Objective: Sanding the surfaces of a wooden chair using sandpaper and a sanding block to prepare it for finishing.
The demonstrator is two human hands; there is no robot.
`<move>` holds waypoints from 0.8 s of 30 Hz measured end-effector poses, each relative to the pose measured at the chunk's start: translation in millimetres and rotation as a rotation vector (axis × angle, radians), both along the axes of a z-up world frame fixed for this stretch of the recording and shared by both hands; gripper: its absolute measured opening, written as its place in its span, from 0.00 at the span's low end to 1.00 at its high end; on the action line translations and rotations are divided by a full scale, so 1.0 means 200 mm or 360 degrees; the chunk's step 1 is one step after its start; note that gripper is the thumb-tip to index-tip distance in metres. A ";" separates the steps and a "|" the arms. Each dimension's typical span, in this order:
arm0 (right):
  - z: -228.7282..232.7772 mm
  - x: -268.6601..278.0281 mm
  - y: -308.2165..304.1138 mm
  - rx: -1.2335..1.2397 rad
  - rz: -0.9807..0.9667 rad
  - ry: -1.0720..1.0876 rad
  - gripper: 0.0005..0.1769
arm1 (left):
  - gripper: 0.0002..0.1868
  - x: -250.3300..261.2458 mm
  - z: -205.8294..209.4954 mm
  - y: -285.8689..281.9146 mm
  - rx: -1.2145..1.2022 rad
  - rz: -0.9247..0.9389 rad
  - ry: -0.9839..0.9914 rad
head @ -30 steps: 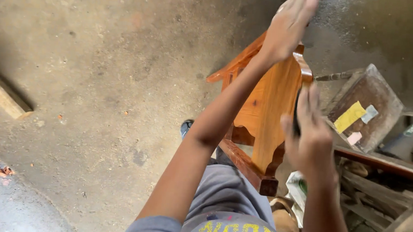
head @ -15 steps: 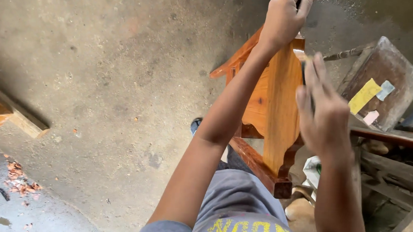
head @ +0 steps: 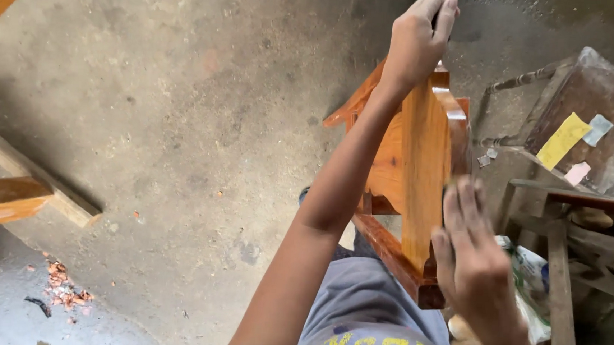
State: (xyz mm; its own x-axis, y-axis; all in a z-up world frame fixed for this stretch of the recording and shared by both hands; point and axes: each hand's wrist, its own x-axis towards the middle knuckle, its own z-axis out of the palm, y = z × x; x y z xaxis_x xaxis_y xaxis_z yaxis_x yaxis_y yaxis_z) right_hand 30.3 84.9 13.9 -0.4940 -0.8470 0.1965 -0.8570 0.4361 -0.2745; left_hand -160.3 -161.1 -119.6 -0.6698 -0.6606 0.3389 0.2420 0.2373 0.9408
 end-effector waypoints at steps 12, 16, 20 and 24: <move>-0.03 0.03 0.02 -0.0076 -0.0059 -0.0110 0.29 | 0.20 0.07 0.05 -0.03 -0.0092 -0.0061 -0.0002; 0.00 -0.20 -0.12 -0.0213 0.0042 -0.0153 0.26 | 0.17 0.02 -0.05 -0.03 -0.0012 -0.0064 -0.0094; -0.02 -0.46 -0.30 -0.0371 0.0032 -0.0372 0.26 | 0.20 0.04 0.00 -0.06 -0.0138 -0.0002 -0.0176; -0.04 -0.16 -0.06 -0.0464 0.0134 -0.0299 0.27 | 0.18 0.10 0.09 -0.06 -0.0082 -0.0077 -0.0160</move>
